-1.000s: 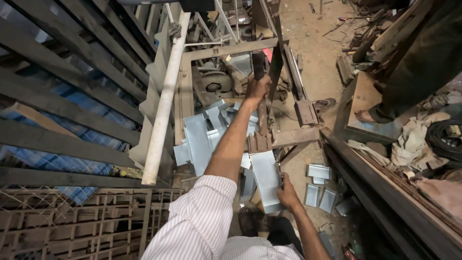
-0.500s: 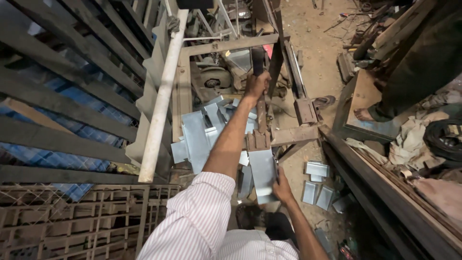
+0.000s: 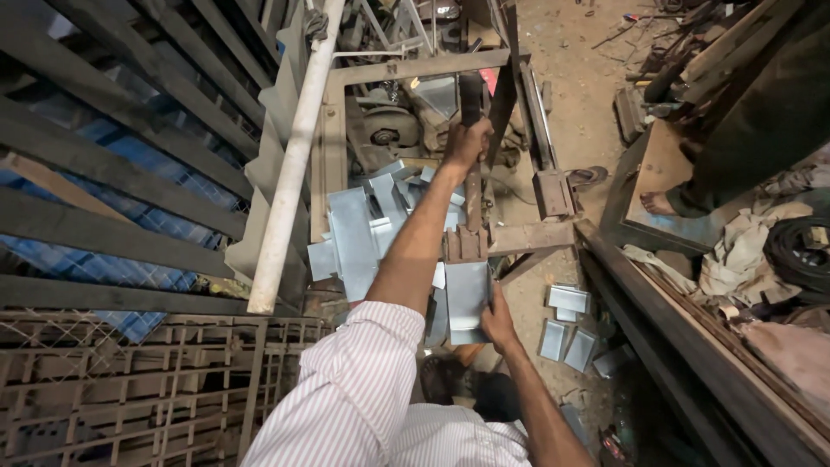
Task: The person inserts sheet metal pieces into a manual bending machine, pulls the lever to bend them, and removes the shaped metal pieces.
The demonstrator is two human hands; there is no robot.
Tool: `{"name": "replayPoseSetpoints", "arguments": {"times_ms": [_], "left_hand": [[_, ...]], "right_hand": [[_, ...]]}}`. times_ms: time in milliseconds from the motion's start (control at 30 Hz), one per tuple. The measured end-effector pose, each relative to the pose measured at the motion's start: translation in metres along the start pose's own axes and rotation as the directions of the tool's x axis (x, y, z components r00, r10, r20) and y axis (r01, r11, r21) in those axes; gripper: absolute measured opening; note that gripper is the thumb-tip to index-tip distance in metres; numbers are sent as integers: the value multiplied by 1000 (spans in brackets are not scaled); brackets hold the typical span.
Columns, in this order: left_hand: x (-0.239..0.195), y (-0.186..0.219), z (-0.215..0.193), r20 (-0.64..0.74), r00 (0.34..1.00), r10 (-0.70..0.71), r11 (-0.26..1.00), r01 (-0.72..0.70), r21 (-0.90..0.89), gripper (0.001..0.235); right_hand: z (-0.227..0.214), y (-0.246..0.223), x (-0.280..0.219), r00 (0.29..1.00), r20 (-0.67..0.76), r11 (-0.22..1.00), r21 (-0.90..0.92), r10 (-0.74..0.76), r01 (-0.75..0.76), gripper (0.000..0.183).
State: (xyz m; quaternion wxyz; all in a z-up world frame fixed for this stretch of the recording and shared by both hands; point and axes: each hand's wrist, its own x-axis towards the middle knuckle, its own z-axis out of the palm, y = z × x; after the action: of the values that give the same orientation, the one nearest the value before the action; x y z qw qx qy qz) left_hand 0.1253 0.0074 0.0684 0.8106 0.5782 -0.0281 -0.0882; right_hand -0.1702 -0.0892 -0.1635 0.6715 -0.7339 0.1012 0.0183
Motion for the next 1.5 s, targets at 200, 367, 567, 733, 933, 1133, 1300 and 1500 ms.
{"name": "replayPoseSetpoints", "arguments": {"times_ms": [200, 367, 567, 733, 933, 1133, 1300, 1500], "left_hand": [[-2, -1, 0, -1, 1000, 4, 998, -4, 64, 15], [-35, -11, -7, 21, 997, 75, 974, -77, 214, 29], [-89, -31, 4, -98, 980, 171, 929, -127, 347, 36], [-130, -22, 14, -29, 927, 375, 863, -337, 377, 32], [-144, 0, 30, -73, 914, 398, 847, -336, 413, 31], [-131, -14, 28, -84, 919, 385, 846, -315, 430, 33], [-123, -31, 22, -38, 903, 428, 773, -345, 532, 26], [-167, -66, 16, 36, 826, 562, 766, -536, 355, 42]], "right_hand": [[-3, 10, 5, 978, -29, 966, -163, -207, 199, 61], [-2, -2, 8, 986, -168, 851, -519, -12, -78, 37], [0, 2, 15, 980, -174, 814, -581, -92, -27, 31], [-11, 4, 29, 981, -116, 771, -635, -158, 49, 30], [-34, -149, 56, 903, -220, 788, -589, -369, 178, 42], [-17, -339, 75, 771, -6, 770, -40, -637, 636, 60], [-1, -366, 54, 897, 7, 890, 126, -443, 439, 74], [-2, -324, 1, 855, -43, 845, 136, -517, 518, 69]]}}
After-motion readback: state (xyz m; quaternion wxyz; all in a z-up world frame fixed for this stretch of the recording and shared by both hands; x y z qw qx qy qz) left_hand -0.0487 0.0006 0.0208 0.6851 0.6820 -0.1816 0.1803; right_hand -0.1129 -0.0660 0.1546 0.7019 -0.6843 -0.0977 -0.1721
